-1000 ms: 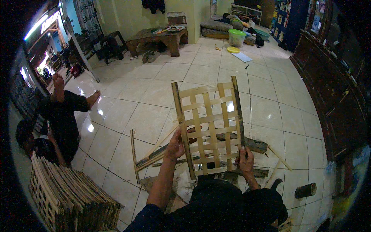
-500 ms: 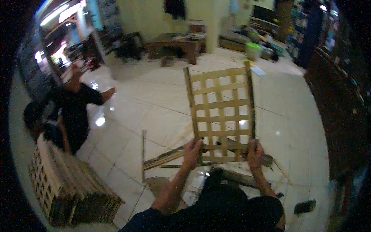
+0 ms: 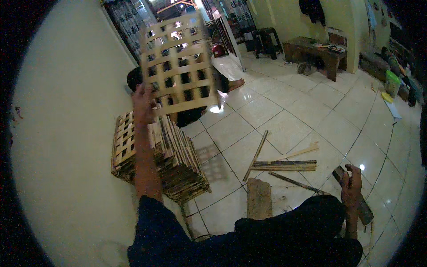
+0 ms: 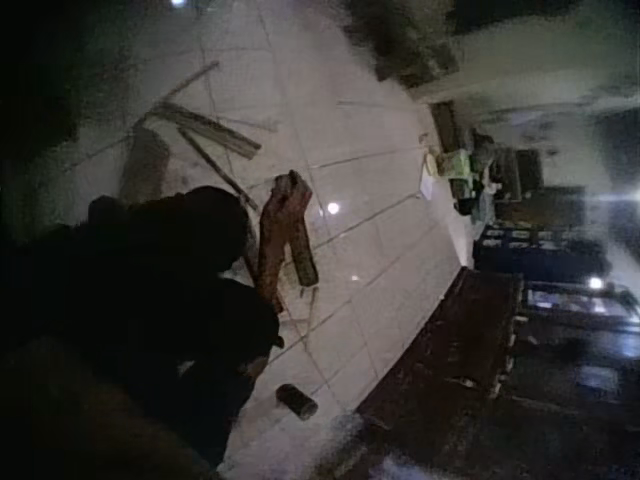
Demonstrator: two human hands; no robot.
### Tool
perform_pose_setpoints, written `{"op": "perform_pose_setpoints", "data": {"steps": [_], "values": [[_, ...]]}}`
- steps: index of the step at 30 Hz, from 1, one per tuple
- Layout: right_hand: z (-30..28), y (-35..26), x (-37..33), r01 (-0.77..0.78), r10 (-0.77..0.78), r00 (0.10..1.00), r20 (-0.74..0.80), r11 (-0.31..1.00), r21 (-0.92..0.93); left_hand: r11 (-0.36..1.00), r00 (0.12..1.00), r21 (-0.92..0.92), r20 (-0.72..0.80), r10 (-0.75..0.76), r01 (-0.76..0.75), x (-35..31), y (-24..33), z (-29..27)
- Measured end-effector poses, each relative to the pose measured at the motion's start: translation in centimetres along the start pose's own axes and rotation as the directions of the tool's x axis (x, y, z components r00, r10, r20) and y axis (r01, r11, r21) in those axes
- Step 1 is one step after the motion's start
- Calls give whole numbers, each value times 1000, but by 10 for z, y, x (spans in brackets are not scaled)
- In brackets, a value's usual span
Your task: The person sits on the floor and weaves thin wooden strips into a rectangular lattice frame. They use a hammer to secure the strips and a knife to trim excess material, gradually building up the woven pattern.
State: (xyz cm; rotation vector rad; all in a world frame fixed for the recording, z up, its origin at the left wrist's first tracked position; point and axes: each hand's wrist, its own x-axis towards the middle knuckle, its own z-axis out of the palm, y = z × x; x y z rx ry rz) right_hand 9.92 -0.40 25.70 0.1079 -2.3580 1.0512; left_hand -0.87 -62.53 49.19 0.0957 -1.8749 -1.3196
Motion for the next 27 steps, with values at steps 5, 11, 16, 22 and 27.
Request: {"op": "perform_pose_setpoints", "data": {"steps": [5,11,16,22,27], "values": [[-9,-6,-4,43,-44,999,18,998,46,914,983,362,-82,-164,182,58,-26,-178],[-3,-5,-11,-71,63,997,47,976,206,161,997,985,-64,35,57,72,-65,-348],[-21,7,-13,-54,53,999,10,996,73,-202,950,948,-195,245,247,53,-71,-199],[-20,1,-15,-201,197,978,61,977,70,68,774,914,298,559,-401,83,-6,-107],[-25,43,-37,-255,257,966,4,963,-89,632,689,338,559,461,-697,-15,-35,138]]}}
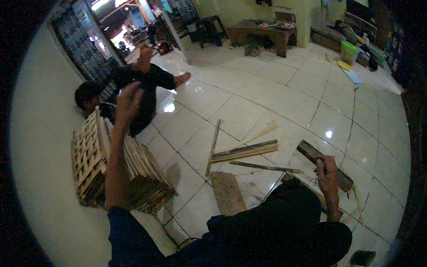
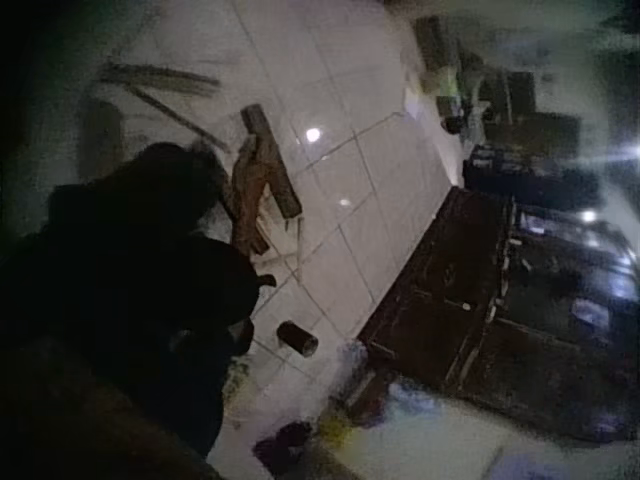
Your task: The person sits on the floor and weaves thin wooden strips into a rectangular lattice frame. They use a hammer to secure the strips and a knife to trim excess material, gradually building up the woven pattern.
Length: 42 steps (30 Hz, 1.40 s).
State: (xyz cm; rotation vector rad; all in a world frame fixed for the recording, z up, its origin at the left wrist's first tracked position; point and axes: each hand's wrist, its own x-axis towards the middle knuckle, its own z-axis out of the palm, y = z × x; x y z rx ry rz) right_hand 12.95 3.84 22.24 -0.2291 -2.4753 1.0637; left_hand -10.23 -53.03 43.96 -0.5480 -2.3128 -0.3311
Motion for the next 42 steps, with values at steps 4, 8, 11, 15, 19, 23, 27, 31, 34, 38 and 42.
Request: {"op": "perform_pose_setpoints", "data": {"steps": [4,8,11,15,19,23,27,31,34,38,42], "values": [[13,48,-29,-97,95,995,34,995,38,985,920,-162,391,6,62,-52,45,197],[39,98,-93,-89,76,994,-82,982,-166,963,792,-266,598,121,53,-146,99,342],[42,118,-163,-271,197,957,-211,865,-423,940,766,-333,621,164,69,-196,146,425],[21,129,-243,-532,477,844,-244,695,-484,940,778,-338,604,174,52,-204,206,477],[20,123,-276,-635,596,761,-257,600,-487,984,726,-178,677,116,8,-199,218,495],[21,122,-278,-658,622,738,-261,580,-480,960,688,-270,711,145,77,-196,221,496],[23,123,-270,-657,622,741,-253,592,-467,867,796,-484,567,211,115,-170,230,445],[26,128,-260,-661,618,739,-266,593,-459,734,852,-652,481,205,191,-135,241,393],[27,131,-252,-660,616,742,-265,602,-449,665,828,-663,547,118,344,-110,251,360],[28,133,-241,-657,610,748,-262,621,-428,627,877,-753,422,230,198,-94,258,343],[28,131,-236,-657,601,750,-275,631,-412,597,856,-770,449,257,225,-75,286,329]]}}
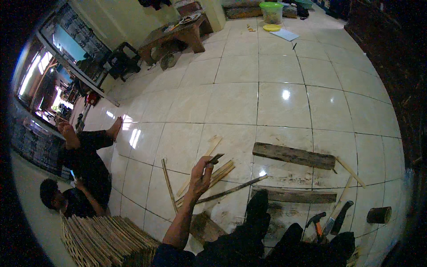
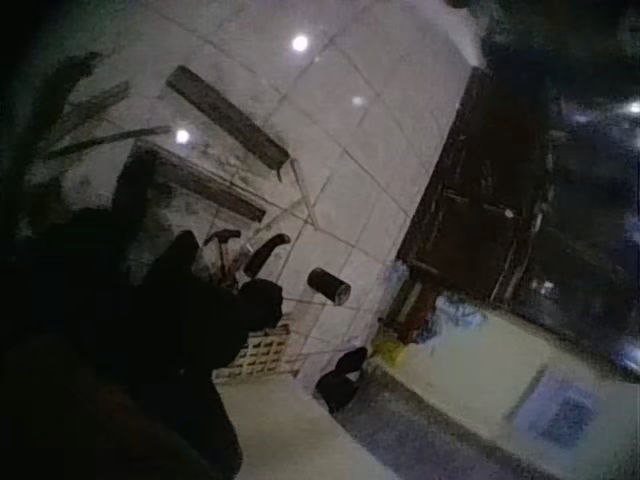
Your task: The person sits on the floor and weaves thin wooden strips into a rectangular lattice frame. They use a hammer to secure the strips and a knife to trim excess material, gradually building up the woven pattern.
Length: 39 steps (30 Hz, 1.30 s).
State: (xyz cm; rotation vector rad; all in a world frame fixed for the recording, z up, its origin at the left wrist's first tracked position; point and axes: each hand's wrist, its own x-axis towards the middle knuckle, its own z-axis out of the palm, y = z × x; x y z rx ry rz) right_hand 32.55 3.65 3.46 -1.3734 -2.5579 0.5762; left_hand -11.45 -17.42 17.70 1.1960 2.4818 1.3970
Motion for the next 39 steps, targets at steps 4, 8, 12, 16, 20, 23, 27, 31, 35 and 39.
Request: {"op": "perform_pose_setpoints", "data": {"steps": [4,8,12,16,20,23,27,31,35,39], "values": [[-3,-2,1,-3,3,1000,-14,1000,28,990,1000,-139,-15,-24,22,17,11,7],[-4,-1,-1,15,-14,1000,-12,998,60,843,946,-518,-176,-272,145,39,11,20],[-9,-3,-4,-6,10,999,-30,992,127,491,913,-860,-82,-400,137,68,12,25],[-25,-18,10,2,5,1000,-17,930,368,254,933,-958,38,-359,136,80,17,60],[-42,-72,50,-60,-85,981,175,725,686,65,931,-971,201,-305,231,81,15,104],[-49,-108,67,-82,-171,956,238,623,778,8,929,-964,253,-272,265,83,26,123],[-60,-113,63,-98,-92,962,256,761,642,64,928,-960,246,-281,274,76,51,124],[-47,-100,48,-52,-28,993,115,770,635,199,893,-919,250,-373,340,66,89,129],[-18,-75,25,113,-119,993,-25,830,546,437,951,-854,191,-242,283,70,11,120],[-3,-16,-25,126,-55,983,-173,894,429,516,996,-854,-91,-9,-74,93,-26,83]]}}
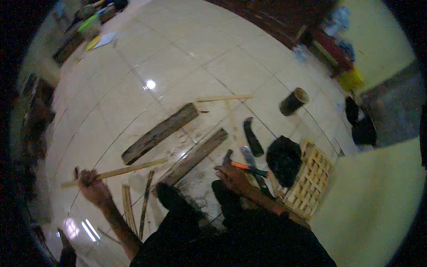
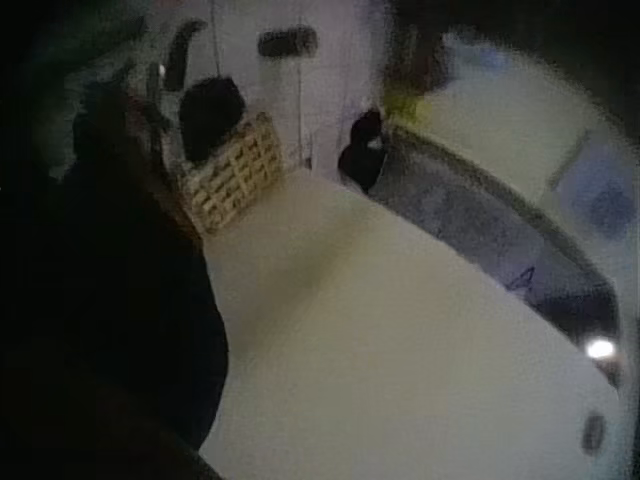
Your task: The person sits on the floor and weaves thin wooden strips into a rectangular lattice frame. They use a hammer to secure the strips and a knife to trim excess material, gradually building up the woven pattern.
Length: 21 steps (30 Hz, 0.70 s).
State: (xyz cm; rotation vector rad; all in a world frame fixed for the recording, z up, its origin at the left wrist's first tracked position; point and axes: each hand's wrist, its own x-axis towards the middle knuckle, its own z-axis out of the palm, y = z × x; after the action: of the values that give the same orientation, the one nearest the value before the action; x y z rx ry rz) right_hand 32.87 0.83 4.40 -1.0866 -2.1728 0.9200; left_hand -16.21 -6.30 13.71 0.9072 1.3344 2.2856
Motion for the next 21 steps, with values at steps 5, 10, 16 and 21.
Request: {"op": "perform_pose_setpoints", "data": {"steps": [5,10,16,21], "values": [[-70,53,-77,-634,600,760,-248,770,-80,958,986,270,-98,131,-101,-6,23,60],[-66,92,-126,-545,422,833,-358,738,-398,958,999,283,38,37,-46,-16,-4,81],[-68,57,-90,-489,465,867,-179,725,-486,978,997,209,63,-38,24,-24,-10,106],[-52,53,-114,-520,495,853,-163,787,-333,933,990,347,128,54,-96,-21,-14,96]]}}
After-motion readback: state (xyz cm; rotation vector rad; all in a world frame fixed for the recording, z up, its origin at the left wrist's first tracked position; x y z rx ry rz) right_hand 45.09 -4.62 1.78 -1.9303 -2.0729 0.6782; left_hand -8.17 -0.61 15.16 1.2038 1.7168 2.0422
